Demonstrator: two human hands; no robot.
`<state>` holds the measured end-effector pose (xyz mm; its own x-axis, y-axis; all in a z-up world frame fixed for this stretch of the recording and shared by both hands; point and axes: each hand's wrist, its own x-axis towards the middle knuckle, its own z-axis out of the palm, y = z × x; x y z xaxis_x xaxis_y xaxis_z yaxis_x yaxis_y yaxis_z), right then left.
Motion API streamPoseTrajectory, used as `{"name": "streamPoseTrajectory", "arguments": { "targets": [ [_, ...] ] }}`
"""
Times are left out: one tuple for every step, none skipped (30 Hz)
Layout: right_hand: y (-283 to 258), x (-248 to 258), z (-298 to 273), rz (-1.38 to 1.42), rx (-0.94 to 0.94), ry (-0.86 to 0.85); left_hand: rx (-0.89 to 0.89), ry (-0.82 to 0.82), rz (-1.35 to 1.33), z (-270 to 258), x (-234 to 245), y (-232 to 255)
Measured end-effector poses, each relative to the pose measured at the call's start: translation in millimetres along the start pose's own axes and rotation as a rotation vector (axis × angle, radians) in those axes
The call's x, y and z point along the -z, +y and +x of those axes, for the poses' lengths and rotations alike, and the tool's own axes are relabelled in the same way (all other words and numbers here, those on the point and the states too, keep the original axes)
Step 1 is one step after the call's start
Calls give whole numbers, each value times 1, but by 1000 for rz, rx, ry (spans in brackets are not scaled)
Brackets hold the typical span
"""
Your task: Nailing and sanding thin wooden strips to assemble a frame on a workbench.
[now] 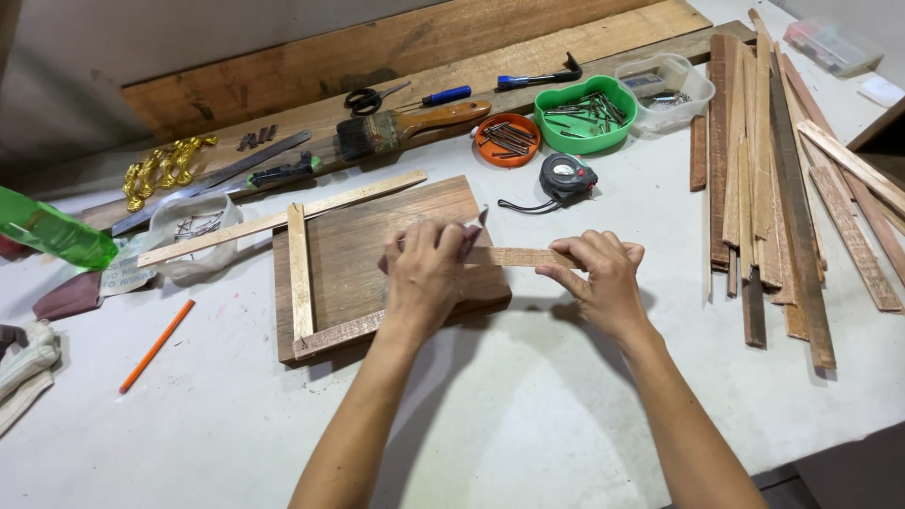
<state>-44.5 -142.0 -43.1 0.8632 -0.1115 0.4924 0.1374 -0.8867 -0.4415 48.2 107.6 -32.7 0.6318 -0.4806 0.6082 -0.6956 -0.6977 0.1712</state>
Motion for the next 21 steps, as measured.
{"name": "streamPoseTrajectory", "arguments": {
  "targets": [
    [0, -1, 1, 2, 3, 0, 1, 1, 3, -1, 7, -5],
    [-1, -3, 2, -14, 13, -9, 29, -1, 58, -2, 14, -10],
    [-1, -4, 3, -30, 23, -19, 56, -4, 112, -3, 20, -15],
    [-6, -4, 5, -30, 24, -21, 59, -4, 112, -2, 23, -13],
    [-12, -3, 7, -37, 56, -20, 54, 46, 109, -2, 25, -10],
    [-18, -3, 9, -43, 90, -21, 51, 97, 107, -3, 28, -8],
    [-27, -1, 10, -42, 93, -23, 55, 98, 108, -1, 28, 11],
    [-36, 0, 12, -32, 117, -15, -5, 100, 54, 2, 28, 29],
    [-46, 1, 14, -21, 142, -7, -64, 102, -1, 4, 29, 47],
    [-46, -2, 14, -18, 147, -10, -59, 103, 3, 1, 30, 51],
    [-47, -4, 15, -3, 166, 7, -61, 95, -31, -1, 31, 55],
    [-47, -6, 17, 10, 184, 26, -66, 86, -68, -1, 32, 59],
    [-47, -8, 15, 12, 186, 25, -63, 86, -66, -3, 31, 54],
    [-46, -10, 13, 30, 142, -9, -59, 87, -86, -6, 29, 51],
    [-46, -12, 10, 47, 98, -42, -54, 88, -107, -9, 27, 47],
    [-47, -13, 11, 52, 101, -46, -50, 86, -102, -11, 27, 38],
    [-48, -14, 12, 75, 117, -20, -53, 81, -83, -14, 26, 30],
    [-49, -14, 14, 96, 134, 5, -55, 76, -65, -16, 26, 23],
    [-48, -14, 14, 99, 137, 1, -49, 76, -62, -21, 22, 8],
    [-46, -14, 13, 92, 104, -15, -40, 77, -16, -25, 17, -6],
    [-45, -14, 13, 84, 72, -32, -31, 79, 29, -28, 12, -20]
  ]
}}
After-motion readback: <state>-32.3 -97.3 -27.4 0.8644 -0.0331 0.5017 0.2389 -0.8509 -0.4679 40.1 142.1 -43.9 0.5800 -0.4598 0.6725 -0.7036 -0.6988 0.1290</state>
